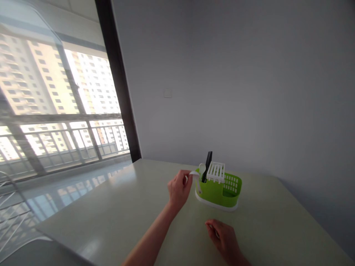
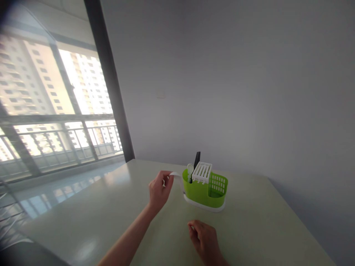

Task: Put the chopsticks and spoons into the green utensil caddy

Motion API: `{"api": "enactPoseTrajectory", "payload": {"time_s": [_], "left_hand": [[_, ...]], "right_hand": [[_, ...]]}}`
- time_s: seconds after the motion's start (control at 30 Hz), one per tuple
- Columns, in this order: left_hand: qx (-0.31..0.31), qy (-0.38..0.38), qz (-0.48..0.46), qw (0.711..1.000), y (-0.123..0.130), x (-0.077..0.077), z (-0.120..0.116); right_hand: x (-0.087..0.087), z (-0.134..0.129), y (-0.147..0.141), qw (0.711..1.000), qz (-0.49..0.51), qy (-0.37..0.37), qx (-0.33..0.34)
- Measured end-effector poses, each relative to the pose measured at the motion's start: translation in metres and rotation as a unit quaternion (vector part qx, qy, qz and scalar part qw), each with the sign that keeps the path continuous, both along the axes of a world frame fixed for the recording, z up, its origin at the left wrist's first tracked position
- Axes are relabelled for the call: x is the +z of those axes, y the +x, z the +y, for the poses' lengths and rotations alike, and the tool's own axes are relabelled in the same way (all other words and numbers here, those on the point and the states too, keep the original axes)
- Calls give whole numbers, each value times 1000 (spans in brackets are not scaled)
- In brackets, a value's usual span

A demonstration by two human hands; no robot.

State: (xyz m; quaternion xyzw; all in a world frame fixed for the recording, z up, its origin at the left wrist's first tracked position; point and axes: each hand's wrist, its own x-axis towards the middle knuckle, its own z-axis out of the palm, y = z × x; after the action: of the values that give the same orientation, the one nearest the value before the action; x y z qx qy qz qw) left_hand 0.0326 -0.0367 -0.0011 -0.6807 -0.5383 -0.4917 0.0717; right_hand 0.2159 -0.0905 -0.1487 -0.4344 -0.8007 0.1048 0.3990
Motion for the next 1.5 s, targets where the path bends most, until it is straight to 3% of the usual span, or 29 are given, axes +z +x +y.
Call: {"api": "enactPoseTrajectory", "payload": {"time_s": [0.1, 0.2, 0.6, 0.83, 1.03, 1.17, 1.33, 1.5], "left_hand": [[30, 11, -2, 999, 1, 14, 26], [29, 9, 13, 999, 7, 17, 48], [20, -139, 88, 986, 26, -14, 94], [11, -194, 73, 978, 29, -18, 106], [8, -162, 7, 987, 15, -28, 83], [14, -190, -18, 982, -5, -61, 47], [10, -274, 28, 961, -24, -112, 3], [24, -333, 52, 941, -35, -136, -8]], "right_hand": [[-4, 3, 0, 1000, -7, 9, 4], [-8, 6, 1, 999, -27, 17, -1], [-15, 14, -2, 994, -76, 78, -12], [-20, 18, -3, 990, -100, 96, -15], [-23, 18, -2, 992, -85, 90, -14], [-22, 15, -2, 994, -85, 68, -10], [-20, 13, 2, 994, -96, 54, -9], [-9, 16, 22, 986, -46, 125, -99]]}}
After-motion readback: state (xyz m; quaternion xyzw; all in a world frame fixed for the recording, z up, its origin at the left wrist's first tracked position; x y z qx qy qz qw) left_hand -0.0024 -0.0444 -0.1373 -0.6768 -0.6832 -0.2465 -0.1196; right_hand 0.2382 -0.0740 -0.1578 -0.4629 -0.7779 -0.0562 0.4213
